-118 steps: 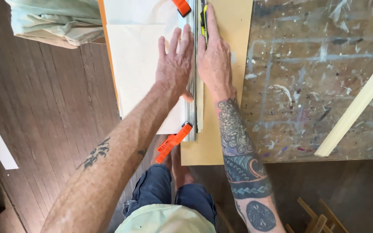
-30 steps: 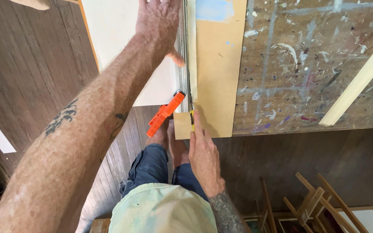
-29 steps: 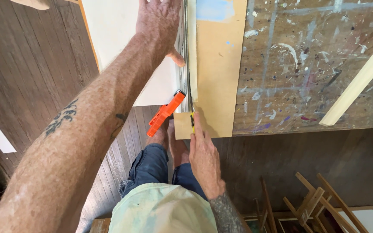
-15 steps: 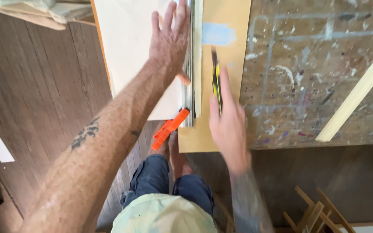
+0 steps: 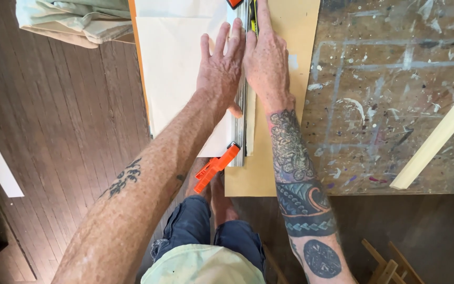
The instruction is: Using a utility knife and a straight edge guide to precisely cut paper prints on a workbench.
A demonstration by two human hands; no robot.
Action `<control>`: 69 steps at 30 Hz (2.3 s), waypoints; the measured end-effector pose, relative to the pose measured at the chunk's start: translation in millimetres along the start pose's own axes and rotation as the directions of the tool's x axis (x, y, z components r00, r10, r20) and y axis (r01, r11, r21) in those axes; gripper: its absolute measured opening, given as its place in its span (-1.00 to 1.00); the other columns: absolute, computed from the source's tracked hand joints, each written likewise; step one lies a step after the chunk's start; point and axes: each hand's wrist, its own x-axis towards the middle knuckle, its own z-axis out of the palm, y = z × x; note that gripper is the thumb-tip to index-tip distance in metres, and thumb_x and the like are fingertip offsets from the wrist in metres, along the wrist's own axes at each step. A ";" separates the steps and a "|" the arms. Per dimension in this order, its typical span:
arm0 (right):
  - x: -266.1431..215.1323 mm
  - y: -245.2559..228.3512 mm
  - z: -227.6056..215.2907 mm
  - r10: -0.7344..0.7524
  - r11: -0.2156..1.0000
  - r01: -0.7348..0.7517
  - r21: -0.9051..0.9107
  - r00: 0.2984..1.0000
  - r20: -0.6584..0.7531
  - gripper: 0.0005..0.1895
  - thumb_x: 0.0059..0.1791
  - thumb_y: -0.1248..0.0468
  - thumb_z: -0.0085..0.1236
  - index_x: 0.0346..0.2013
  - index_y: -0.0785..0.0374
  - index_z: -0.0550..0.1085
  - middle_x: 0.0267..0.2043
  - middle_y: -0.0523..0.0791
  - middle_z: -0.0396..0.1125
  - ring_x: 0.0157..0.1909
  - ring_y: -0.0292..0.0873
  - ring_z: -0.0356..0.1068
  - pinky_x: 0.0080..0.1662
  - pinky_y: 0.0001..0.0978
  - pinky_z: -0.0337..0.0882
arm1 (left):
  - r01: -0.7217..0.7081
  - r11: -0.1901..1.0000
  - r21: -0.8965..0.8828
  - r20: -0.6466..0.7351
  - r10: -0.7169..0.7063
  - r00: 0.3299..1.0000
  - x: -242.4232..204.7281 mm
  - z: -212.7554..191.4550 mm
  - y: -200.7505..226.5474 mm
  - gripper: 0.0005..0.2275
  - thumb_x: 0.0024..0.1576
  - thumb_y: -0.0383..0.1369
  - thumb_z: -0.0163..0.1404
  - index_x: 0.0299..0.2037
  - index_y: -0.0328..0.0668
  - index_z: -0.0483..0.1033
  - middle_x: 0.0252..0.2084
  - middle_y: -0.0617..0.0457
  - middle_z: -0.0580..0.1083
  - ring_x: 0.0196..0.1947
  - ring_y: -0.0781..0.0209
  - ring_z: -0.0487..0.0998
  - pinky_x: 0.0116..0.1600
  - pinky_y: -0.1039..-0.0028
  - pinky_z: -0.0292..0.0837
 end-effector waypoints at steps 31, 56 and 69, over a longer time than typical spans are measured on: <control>-132.5 -1.3 -4.7 0.052 0.990 -0.038 -0.134 0.993 0.107 -0.26 0.21 0.17 0.03 0.59 0.09 -0.10 -0.51 -0.01 0.18 -0.48 0.09 0.23 -0.39 0.05 0.18 | 0.049 0.998 0.028 -0.089 -0.047 0.995 5.0 7.0 2.0 0.67 -0.78 0.49 0.32 0.56 -0.28 -0.29 0.57 -0.16 -0.37 0.56 -0.13 -0.30 0.46 -0.18 -0.06; -259.3 8.8 2.7 0.251 0.958 -0.210 -0.194 0.943 0.219 -0.31 0.17 0.31 -0.13 0.58 0.04 -0.06 -0.34 0.01 0.31 -0.38 0.12 0.40 -0.36 0.04 0.42 | 0.023 0.998 0.056 -0.018 -0.022 1.000 -0.4 2.3 -2.6 0.68 -0.72 0.55 0.25 0.54 -0.35 -0.44 0.58 -0.18 -0.42 0.57 -0.14 -0.34 0.49 -0.17 -0.10; -312.8 14.9 -0.1 0.381 0.919 -0.315 -0.237 0.866 0.325 -0.28 0.17 0.22 -0.15 0.59 -0.08 -0.15 -0.22 0.04 0.34 -0.38 0.26 0.44 -0.35 0.20 0.46 | 0.014 0.999 0.053 -0.048 -0.011 0.999 0.3 3.9 -4.2 0.68 -0.74 0.58 0.22 0.54 -0.37 -0.38 0.58 -0.19 -0.36 0.57 -0.16 -0.30 0.46 -0.19 -0.06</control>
